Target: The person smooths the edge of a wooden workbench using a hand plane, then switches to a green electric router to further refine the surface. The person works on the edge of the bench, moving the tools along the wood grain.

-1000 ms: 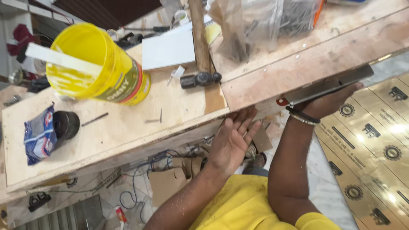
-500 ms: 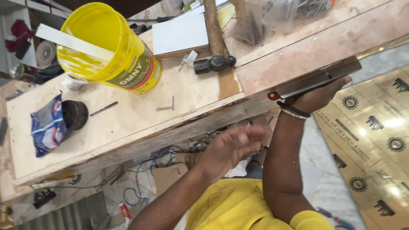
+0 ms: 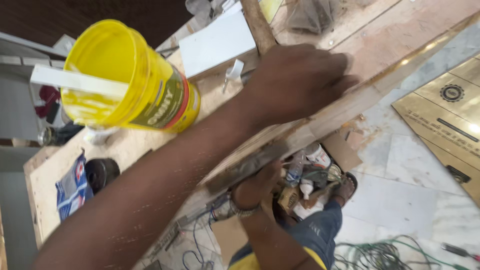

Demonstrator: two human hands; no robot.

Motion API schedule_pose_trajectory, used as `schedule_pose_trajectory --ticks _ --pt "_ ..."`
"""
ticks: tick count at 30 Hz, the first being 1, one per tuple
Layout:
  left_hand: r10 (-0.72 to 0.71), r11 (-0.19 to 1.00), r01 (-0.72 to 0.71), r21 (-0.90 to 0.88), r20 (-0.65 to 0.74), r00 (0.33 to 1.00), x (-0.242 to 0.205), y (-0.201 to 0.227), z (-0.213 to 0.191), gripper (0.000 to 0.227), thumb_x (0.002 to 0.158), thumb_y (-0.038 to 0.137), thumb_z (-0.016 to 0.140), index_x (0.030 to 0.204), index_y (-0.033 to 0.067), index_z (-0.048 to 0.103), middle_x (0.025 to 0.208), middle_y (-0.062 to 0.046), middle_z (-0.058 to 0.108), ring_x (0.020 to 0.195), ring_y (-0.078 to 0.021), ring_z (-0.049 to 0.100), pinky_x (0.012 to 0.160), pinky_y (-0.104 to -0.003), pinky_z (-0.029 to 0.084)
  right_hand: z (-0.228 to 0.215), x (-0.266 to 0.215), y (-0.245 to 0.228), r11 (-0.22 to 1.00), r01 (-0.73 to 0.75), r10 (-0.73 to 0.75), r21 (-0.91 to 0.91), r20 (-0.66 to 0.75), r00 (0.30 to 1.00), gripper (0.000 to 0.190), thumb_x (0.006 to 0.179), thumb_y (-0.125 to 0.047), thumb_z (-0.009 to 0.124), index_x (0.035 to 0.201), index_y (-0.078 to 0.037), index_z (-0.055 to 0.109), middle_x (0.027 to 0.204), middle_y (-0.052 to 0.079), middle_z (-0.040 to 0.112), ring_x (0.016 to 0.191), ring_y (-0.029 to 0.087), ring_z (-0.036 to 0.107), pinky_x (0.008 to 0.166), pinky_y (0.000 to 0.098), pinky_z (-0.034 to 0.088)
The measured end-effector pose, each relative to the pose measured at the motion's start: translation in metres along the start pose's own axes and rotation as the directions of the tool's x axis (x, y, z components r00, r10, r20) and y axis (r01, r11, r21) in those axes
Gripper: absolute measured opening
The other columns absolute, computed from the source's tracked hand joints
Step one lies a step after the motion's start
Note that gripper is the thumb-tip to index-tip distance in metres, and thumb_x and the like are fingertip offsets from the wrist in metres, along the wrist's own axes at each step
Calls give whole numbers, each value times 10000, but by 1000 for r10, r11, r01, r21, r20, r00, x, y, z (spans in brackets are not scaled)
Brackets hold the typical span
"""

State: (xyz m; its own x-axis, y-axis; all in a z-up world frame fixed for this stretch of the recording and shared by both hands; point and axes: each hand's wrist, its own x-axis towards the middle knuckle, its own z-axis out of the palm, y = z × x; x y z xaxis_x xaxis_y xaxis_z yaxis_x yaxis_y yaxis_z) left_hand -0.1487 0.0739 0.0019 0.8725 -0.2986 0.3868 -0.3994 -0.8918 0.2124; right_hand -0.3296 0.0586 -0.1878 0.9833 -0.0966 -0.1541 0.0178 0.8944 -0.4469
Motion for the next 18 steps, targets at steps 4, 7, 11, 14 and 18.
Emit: schedule_pose_trajectory --ticks 4,7,11,14,18 --pt "-9 999 3 -51 -114 993 31 2 43 285 1045 393 566 914 143 606 738 -40 662 734 -269 685 629 -470 495 0 -1 3 999 -12 10 -47 -42 999 647 1133 -501 398 1465 53 440 1374 153 567 1219 249 581 1059 426 496" --pt "-53 994 37 -103 -157 986 23 1 49 274 1083 374 536 949 139 582 783 -34 659 749 -245 687 648 -440 516 -7 28 -21 989 16 -22 -148 -40 999 677 1151 -525 346 1461 68 451 1397 171 566 1245 259 585 1063 417 493" --pt "-86 989 77 -123 -71 994 26 5 35 275 1070 367 543 954 121 581 754 -43 645 744 -255 675 631 -451 510 -4 72 -26 947 87 -112 -311 -65 992 709 1135 -557 317 1489 48 428 1466 191 543 1298 268 557 1160 415 448" --pt "-137 985 127 -118 -82 987 29 9 33 250 1054 358 551 945 137 588 758 -37 652 747 -261 674 620 -447 507 1 88 -48 980 -65 35 -188 -160 986 718 1110 -560 280 1504 25 413 1474 191 521 1307 284 543 1134 428 440" --pt "-155 984 153 -94 -9 988 31 12 27 255 1040 350 568 909 134 598 723 -48 637 728 -268 673 601 -450 498 44 115 -76 982 -117 127 145 -66 990 698 1069 -532 232 1571 -59 339 1569 128 457 1422 252 480 1192 404 390"
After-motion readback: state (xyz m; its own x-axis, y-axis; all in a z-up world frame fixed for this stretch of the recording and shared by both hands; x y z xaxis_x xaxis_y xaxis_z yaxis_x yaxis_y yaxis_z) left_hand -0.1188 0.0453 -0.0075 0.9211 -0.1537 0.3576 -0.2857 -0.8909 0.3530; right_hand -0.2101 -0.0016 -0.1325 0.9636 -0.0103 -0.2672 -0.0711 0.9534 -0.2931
